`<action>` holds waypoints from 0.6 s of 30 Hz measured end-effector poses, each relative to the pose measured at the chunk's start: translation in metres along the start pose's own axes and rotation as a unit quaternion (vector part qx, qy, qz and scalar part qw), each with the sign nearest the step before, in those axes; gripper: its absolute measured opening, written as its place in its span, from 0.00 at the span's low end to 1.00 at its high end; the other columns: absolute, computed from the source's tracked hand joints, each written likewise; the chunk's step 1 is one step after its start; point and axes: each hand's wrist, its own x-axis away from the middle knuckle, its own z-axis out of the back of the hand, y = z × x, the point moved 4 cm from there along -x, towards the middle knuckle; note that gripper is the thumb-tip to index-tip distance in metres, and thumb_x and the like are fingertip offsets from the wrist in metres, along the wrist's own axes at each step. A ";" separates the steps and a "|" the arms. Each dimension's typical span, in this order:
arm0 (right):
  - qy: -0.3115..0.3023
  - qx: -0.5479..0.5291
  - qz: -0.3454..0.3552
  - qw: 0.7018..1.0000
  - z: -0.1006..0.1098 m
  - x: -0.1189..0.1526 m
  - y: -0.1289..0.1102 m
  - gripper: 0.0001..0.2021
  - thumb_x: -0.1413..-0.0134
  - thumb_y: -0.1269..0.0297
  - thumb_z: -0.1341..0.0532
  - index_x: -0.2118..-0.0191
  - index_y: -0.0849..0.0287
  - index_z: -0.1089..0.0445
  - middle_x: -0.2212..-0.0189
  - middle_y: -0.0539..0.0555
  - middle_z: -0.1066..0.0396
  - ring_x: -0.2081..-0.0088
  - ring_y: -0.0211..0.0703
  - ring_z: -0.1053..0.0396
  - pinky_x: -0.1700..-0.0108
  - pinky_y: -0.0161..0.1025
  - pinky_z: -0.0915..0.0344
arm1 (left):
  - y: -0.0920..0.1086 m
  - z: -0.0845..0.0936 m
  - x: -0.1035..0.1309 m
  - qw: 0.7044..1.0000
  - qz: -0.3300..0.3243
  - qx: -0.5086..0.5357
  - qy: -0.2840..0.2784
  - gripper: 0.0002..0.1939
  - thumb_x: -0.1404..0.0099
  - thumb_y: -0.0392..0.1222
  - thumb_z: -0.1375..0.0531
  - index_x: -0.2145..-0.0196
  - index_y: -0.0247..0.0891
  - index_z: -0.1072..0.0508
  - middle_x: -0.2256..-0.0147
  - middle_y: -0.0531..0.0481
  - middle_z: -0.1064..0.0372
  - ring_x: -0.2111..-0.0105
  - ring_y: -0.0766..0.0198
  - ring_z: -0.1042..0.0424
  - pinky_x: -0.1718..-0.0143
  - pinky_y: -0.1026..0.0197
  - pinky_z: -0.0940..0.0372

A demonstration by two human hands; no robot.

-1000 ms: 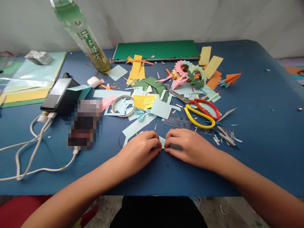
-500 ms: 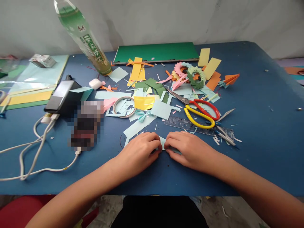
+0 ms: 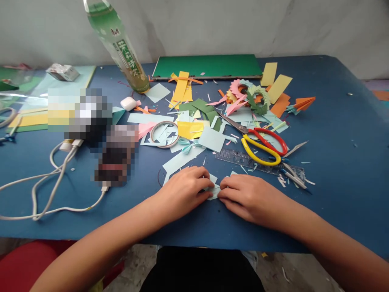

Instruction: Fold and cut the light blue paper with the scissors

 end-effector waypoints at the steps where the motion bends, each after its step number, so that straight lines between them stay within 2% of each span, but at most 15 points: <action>1: -0.003 -0.022 -0.019 1.000 0.000 -0.001 0.002 0.09 0.42 0.68 0.48 0.67 0.60 0.30 0.68 0.54 0.31 0.68 0.41 0.34 0.66 0.37 0.38 | 0.001 0.001 0.000 1.000 0.000 0.003 0.000 0.07 0.38 0.37 0.44 0.62 0.38 0.27 0.63 0.48 0.33 0.63 0.61 0.32 0.60 0.60 0.37; 5: 0.009 -0.034 -0.091 0.995 -0.005 -0.005 0.010 0.09 0.41 0.64 0.46 0.68 0.60 0.31 0.71 0.53 0.32 0.69 0.40 0.34 0.68 0.35 0.39 | 0.003 0.004 0.000 1.000 0.007 0.003 0.004 0.07 0.37 0.35 0.46 0.65 0.36 0.28 0.64 0.47 0.33 0.65 0.62 0.32 0.62 0.62 0.37; 10: 0.012 0.013 -0.032 0.999 -0.008 -0.005 0.009 0.11 0.40 0.67 0.49 0.63 0.55 0.29 0.70 0.51 0.31 0.70 0.38 0.34 0.70 0.34 0.43 | 0.002 0.004 0.001 0.998 0.024 -0.056 -0.006 0.09 0.37 0.33 0.48 0.68 0.35 0.28 0.65 0.46 0.33 0.66 0.62 0.32 0.65 0.61 0.37; 14: 0.051 0.093 -0.033 0.994 -0.004 -0.001 0.007 0.13 0.39 0.63 0.49 0.59 0.56 0.28 0.74 0.51 0.31 0.73 0.38 0.36 0.73 0.35 0.46 | 0.002 0.005 0.003 0.996 0.019 -0.086 -0.007 0.08 0.37 0.38 0.45 0.68 0.36 0.26 0.65 0.47 0.33 0.67 0.61 0.32 0.65 0.61 0.37; 18: 0.082 0.121 0.007 0.989 -0.002 0.001 -0.001 0.14 0.38 0.66 0.50 0.64 0.58 0.27 0.76 0.51 0.32 0.76 0.38 0.38 0.74 0.36 0.48 | 0.004 0.007 0.006 0.991 0.007 -0.133 -0.004 0.08 0.38 0.43 0.43 0.67 0.36 0.27 0.65 0.48 0.32 0.69 0.61 0.32 0.66 0.59 0.37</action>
